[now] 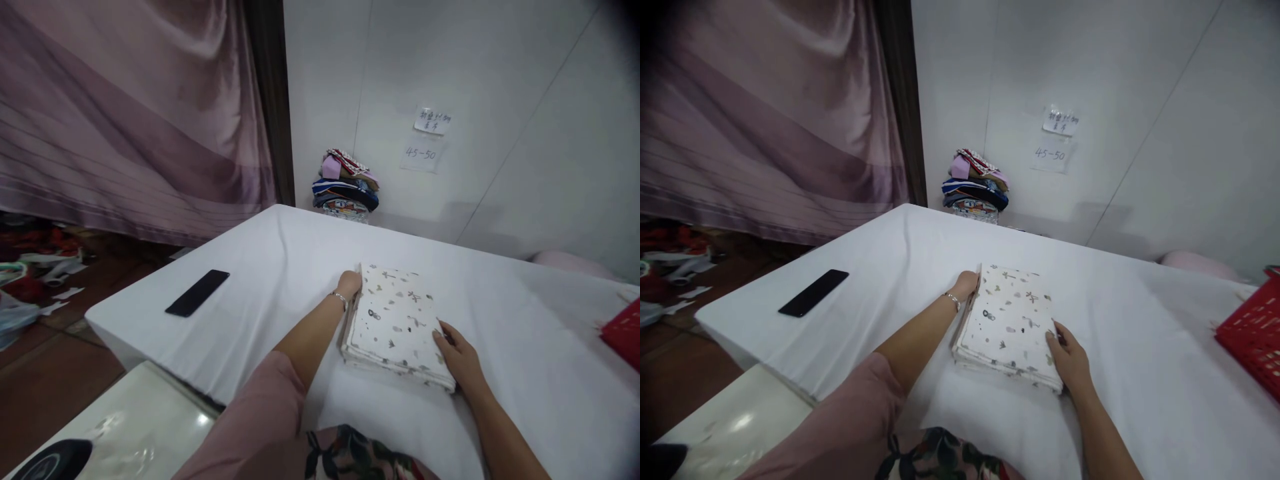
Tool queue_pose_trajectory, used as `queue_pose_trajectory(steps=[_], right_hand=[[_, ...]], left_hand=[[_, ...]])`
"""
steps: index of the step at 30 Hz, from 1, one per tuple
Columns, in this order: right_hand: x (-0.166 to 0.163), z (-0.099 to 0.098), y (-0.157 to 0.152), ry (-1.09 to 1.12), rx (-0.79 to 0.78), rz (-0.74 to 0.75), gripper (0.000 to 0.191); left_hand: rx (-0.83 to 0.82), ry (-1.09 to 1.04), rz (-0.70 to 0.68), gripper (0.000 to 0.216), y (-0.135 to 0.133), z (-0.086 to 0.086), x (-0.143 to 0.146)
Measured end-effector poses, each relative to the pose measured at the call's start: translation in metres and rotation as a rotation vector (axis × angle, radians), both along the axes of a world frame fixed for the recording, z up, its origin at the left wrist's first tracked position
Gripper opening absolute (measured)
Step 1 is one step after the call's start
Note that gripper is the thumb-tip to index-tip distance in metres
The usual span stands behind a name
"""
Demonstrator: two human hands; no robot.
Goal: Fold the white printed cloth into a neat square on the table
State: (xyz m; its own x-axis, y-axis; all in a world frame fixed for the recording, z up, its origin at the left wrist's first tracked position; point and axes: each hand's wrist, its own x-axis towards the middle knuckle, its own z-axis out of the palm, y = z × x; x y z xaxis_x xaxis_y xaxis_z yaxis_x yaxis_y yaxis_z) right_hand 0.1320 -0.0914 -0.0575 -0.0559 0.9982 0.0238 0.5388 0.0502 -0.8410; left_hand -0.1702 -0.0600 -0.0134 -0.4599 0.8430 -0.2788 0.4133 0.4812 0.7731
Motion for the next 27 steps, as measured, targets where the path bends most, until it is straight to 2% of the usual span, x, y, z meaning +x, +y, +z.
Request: queue_pose_trajectory(steps=[7,13,18,27], right_hand=[[-0.001,0.003,-0.001,-0.032,-0.012,-0.014,0.059],[-0.001,0.005,-0.003,-0.050,-0.027,-0.014,0.059],[-0.001,0.008,-0.004,-0.035,-0.057,-0.008,0.060],[0.000,0.008,-0.001,0.038,-0.067,0.011,0.059]], left_hand=[[0.004,0.014,0.055,0.033,0.034,-0.005,-0.005],[0.076,0.089,0.075,0.024,0.028,-0.001,-0.003],[0.139,0.150,0.093,0.026,0.018,-0.005,-0.004],[0.099,0.120,0.062,0.021,0.034,-0.015,-0.012]])
